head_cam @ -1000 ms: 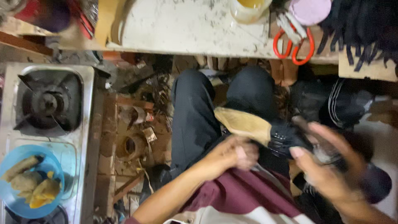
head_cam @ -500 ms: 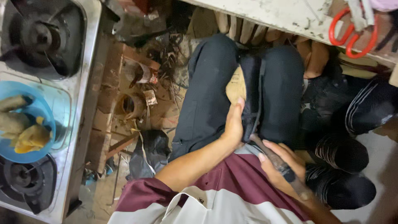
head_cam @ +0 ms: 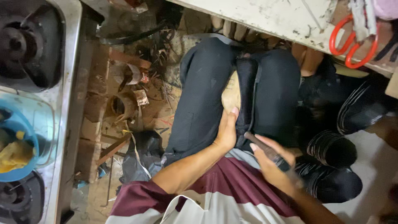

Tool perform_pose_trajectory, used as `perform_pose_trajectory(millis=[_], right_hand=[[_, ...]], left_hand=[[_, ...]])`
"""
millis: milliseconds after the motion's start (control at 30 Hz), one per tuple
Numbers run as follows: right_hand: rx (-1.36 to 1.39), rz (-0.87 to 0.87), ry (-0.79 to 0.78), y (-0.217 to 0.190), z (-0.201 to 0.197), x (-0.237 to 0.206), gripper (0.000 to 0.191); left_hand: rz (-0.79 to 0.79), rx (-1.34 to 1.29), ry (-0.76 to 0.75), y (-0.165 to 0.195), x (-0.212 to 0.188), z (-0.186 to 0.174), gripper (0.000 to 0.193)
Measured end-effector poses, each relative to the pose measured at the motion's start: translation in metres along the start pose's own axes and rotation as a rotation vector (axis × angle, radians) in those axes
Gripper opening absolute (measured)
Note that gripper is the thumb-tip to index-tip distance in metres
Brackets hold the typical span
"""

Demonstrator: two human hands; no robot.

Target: The person sits in a cluttered shoe workshop holding a black shoe on a wooden last on their lap. They use a hammer to tap and press the sole and upper, press the sole edge by hand around the last, work the shoe over, and finally place the finished shoe on a shelf rack with other completed shoes.

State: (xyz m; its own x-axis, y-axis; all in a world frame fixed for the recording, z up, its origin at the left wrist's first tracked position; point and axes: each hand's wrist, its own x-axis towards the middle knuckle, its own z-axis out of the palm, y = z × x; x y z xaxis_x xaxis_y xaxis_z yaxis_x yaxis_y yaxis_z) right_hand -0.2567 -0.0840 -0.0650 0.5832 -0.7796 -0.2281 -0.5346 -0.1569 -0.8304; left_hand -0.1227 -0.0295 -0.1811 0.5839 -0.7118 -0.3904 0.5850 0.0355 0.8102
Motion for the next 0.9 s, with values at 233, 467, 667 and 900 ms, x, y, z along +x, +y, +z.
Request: perform_pose_trajectory(millis=[233,467,667,900], right_hand=[[0.117,0.345,-0.036,0.005,-0.018,0.027,0.029],[0.204,0.335,-0.09,-0.004,-0.038,0.005,0.031],[0.103,0.482,-0.065,0.008,-0.023,0.014,0.029],[0.399,0.567,-0.047,0.02,-0.013,0.044,0.016]], left_hand=[[0.066,0.111,-0.055,0.0,-0.003,-0.003,0.062],[0.011,0.026,-0.126,0.005,-0.028,-0.004,0.063],[-0.016,0.05,-0.152,0.004,-0.026,-0.009,0.062],[-0.022,0.031,-0.185,0.021,-0.018,-0.008,0.062]])
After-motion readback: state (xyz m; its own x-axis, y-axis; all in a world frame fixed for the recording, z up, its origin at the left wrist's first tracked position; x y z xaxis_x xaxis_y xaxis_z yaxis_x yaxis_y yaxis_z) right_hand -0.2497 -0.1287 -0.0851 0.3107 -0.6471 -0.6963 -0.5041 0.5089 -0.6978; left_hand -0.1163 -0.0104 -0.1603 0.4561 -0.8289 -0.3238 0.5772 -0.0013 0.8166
